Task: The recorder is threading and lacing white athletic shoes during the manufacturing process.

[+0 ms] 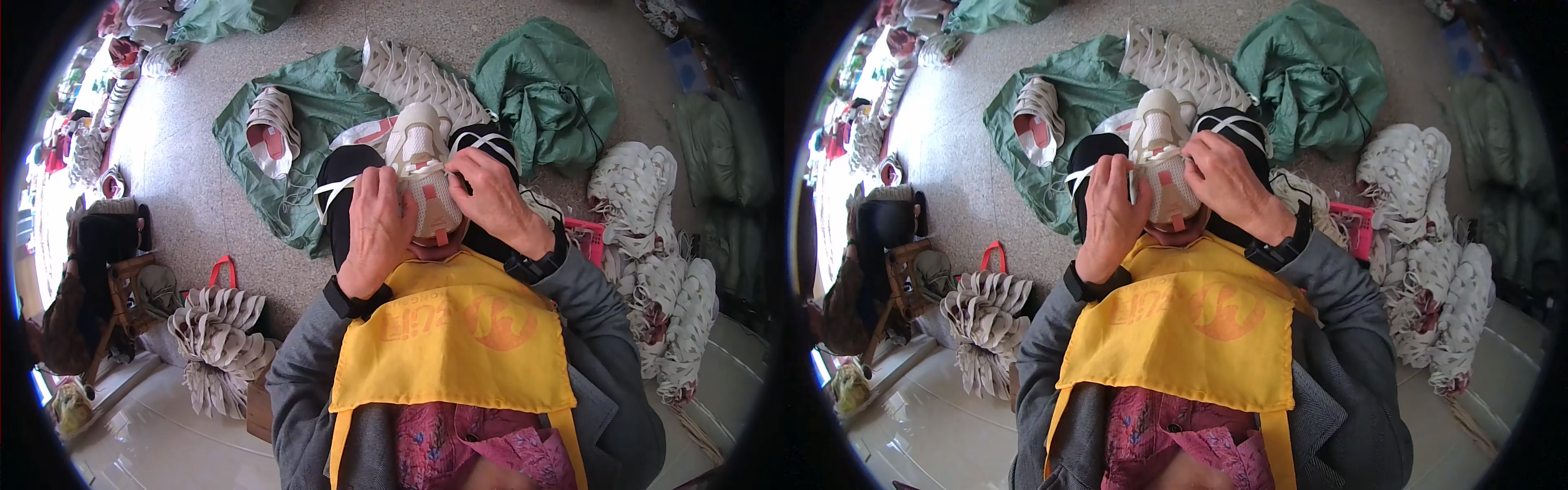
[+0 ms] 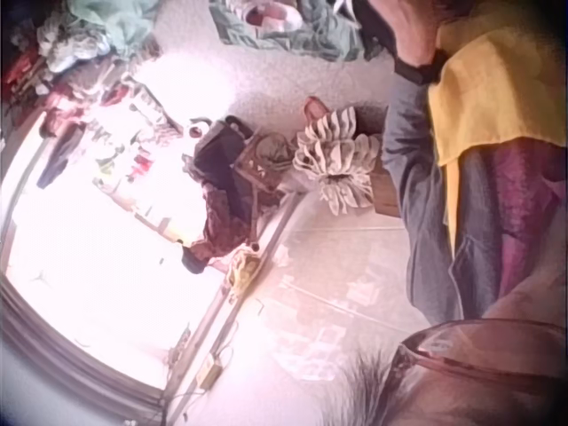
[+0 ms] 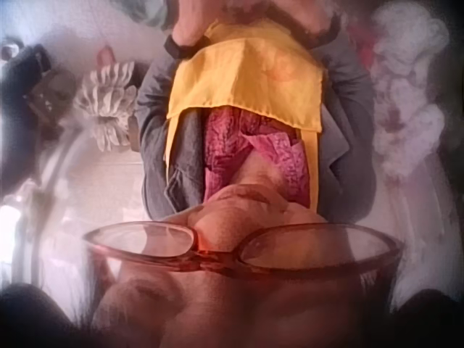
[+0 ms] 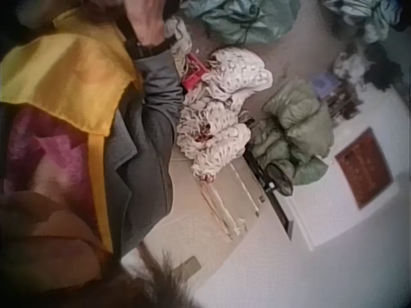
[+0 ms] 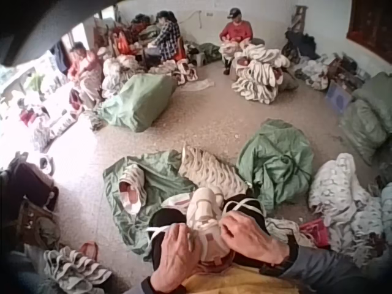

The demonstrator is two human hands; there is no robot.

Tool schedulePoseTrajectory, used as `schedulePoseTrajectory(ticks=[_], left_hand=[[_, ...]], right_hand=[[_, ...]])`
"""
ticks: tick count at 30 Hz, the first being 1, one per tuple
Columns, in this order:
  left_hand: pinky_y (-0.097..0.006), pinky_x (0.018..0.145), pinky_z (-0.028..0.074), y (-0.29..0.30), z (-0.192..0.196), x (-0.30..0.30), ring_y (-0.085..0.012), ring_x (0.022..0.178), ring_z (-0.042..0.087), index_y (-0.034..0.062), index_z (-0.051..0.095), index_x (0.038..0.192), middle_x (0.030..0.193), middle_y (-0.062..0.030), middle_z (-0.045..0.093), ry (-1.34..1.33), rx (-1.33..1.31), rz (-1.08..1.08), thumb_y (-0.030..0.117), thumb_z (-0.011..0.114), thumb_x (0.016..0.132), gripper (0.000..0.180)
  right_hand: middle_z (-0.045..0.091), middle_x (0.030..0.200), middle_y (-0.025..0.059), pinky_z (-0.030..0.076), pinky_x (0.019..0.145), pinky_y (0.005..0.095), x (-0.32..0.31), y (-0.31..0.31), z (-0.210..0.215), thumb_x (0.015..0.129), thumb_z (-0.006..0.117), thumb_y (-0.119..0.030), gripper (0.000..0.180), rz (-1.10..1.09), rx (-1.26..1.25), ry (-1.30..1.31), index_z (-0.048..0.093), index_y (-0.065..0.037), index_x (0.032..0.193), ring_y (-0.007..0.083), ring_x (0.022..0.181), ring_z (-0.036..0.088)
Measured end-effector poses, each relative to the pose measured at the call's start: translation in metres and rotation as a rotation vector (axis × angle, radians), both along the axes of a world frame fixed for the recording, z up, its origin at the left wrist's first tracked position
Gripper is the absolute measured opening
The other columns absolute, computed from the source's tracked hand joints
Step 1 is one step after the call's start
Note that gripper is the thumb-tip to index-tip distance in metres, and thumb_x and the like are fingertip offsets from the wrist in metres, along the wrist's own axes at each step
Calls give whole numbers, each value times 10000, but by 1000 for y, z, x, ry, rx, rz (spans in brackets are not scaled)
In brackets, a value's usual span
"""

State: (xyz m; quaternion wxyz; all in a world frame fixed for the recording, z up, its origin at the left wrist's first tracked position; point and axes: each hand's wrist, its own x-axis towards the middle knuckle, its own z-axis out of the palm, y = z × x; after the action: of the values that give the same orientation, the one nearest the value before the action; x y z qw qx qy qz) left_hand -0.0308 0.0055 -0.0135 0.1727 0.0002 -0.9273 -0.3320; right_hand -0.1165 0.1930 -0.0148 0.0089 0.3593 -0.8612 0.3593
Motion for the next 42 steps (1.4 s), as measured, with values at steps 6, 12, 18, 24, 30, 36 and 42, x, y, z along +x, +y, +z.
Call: schedulePoseTrajectory(ticks=[6,12,18,24,30,36,42], left_hand=[[-492,824,464,3,-1,3,-406,948,514,-45,486,1039,994,-224,497,-43,-129,-66,4,617,844,241],[-492,842,461,1,11,1,-404,949,507,-43,484,1049,1003,-220,490,-72,-252,-142,-6,599,816,262],[-497,835,465,3,2,4,-404,947,513,-43,488,1063,1014,-219,500,-35,-128,-43,1,602,819,274],[-496,818,480,6,-6,7,-410,944,541,-50,494,1067,1002,-227,503,-88,-80,1,11,604,846,254],[-487,817,488,7,-9,3,-404,939,550,-51,498,1077,999,-221,505,-92,-173,0,-4,594,856,245],[-459,831,485,6,-11,4,-393,924,531,-63,496,1036,984,-230,502,-92,-104,-7,-44,617,758,304],[-486,820,477,3,-11,7,-411,958,548,-51,500,1103,1019,-226,525,-119,-15,24,-1,584,879,244]], right_hand=[[614,920,170,525,763,455,-4,4,-1,820,641,36,181,34,-46,-64,578,7,987,386,879,639],[604,930,161,522,775,447,-3,4,0,808,629,53,227,65,-59,-5,550,-11,1011,374,908,631],[589,914,130,555,803,388,2,4,8,790,641,2,166,182,115,272,597,-7,950,316,896,640],[588,910,119,560,826,356,-4,-5,12,784,638,-51,104,227,442,344,605,-16,876,258,911,637],[556,914,111,544,764,350,-15,-10,22,760,634,-74,98,288,383,477,600,-21,835,250,891,609],[531,924,112,535,774,334,-15,-10,24,763,628,-87,108,412,290,480,587,-13,831,255,894,592],[578,892,149,528,675,409,5,-22,25,895,657,-54,103,266,-16,-70,580,4,931,336,809,649]])
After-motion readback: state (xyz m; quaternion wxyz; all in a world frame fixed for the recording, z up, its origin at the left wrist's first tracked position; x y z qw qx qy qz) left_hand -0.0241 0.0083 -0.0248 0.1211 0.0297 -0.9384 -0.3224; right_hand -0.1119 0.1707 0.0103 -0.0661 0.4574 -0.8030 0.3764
